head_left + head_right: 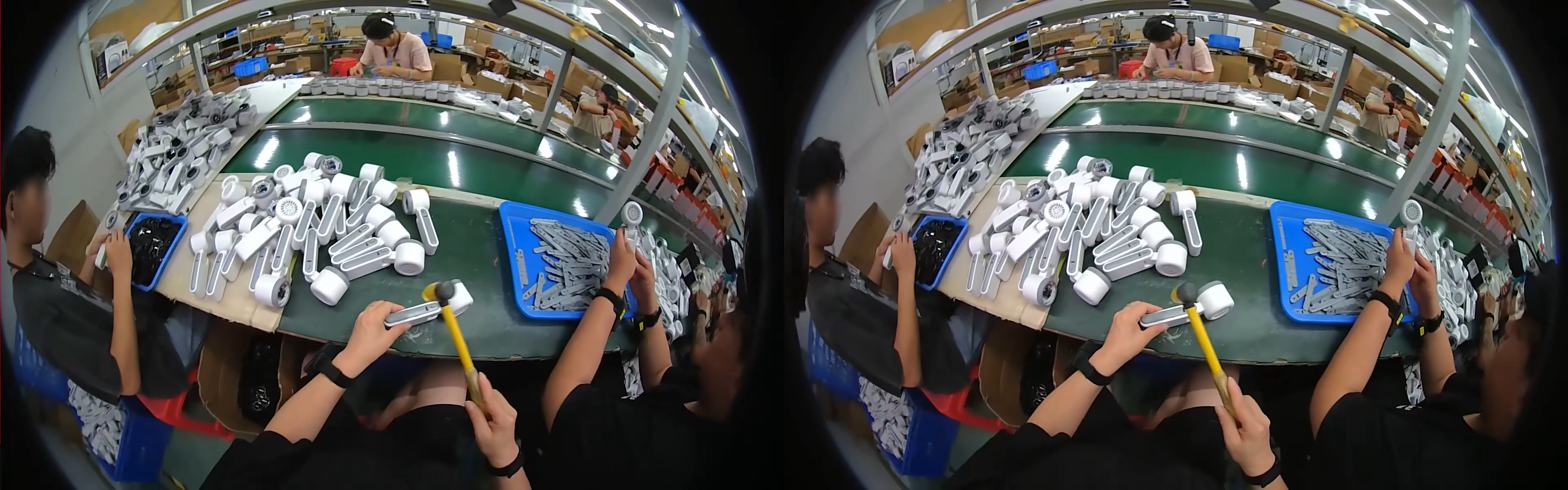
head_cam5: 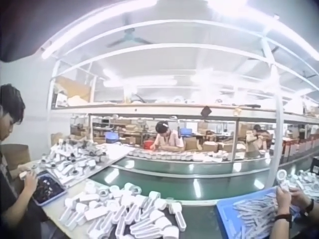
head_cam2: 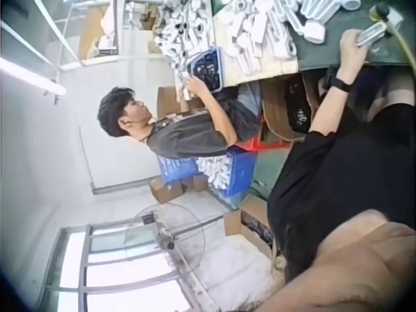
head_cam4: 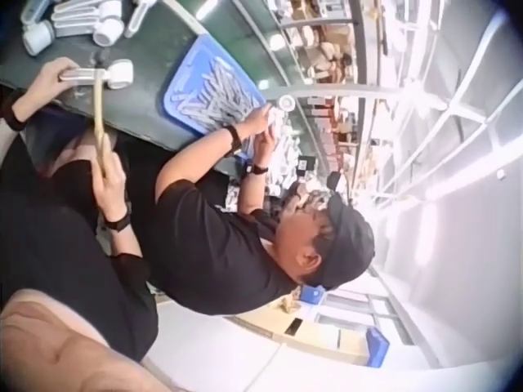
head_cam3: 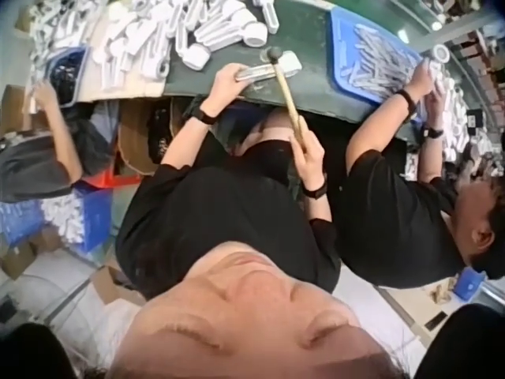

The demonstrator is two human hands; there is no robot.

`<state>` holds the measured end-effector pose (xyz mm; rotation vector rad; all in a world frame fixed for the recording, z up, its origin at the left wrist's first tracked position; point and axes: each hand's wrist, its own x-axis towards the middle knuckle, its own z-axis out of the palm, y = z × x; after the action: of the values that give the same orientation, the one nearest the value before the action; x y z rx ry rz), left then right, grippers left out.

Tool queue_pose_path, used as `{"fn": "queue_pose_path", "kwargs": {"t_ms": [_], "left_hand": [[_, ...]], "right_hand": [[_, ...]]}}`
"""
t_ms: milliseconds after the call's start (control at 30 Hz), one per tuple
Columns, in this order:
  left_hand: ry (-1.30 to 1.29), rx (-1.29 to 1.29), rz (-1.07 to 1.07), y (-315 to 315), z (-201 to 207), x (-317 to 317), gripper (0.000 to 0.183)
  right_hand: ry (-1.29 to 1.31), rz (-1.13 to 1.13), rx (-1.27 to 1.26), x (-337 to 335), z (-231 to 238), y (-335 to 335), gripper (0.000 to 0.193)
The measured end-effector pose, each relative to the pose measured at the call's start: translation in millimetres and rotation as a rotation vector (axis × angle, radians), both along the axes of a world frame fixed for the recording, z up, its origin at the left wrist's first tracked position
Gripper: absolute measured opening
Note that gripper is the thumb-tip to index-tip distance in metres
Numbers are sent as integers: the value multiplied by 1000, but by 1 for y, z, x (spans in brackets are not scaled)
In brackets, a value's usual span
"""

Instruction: The person assembles handheld fans by fitting white fan bodies with grey handle pieces and tapping the joints with a yellow mallet. They then place the completed fans onto a green conveyor belt and pick up new components to repeat the process.

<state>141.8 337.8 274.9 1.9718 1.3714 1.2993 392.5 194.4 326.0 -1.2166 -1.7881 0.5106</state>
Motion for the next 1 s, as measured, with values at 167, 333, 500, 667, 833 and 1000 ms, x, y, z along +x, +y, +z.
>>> {"fn": "queue_pose_path", "kwargs": {"t_ms": [167,333,500,667,833,1000], "left_hand": [[-54,-11,-6,-1,-3,-1,28],[-71,-36,-21,-2,-1,0,25],[-117,-60,2,-2,-9,-1,31],[-18,43,145,-11,-17,-6,29],[106,17,213,-9,-17,-11,31],[52,26,190,-11,-14,-9,28]], "right_hand": [[-107,11,-134,-1,6,1,54],[-71,-32,-7,-8,15,-3,54],[-215,25,-246,-7,10,6,53],[-179,39,-172,-15,22,3,54],[-276,120,-276,-20,27,5,55],[-144,111,-38,-28,33,3,56]]}}
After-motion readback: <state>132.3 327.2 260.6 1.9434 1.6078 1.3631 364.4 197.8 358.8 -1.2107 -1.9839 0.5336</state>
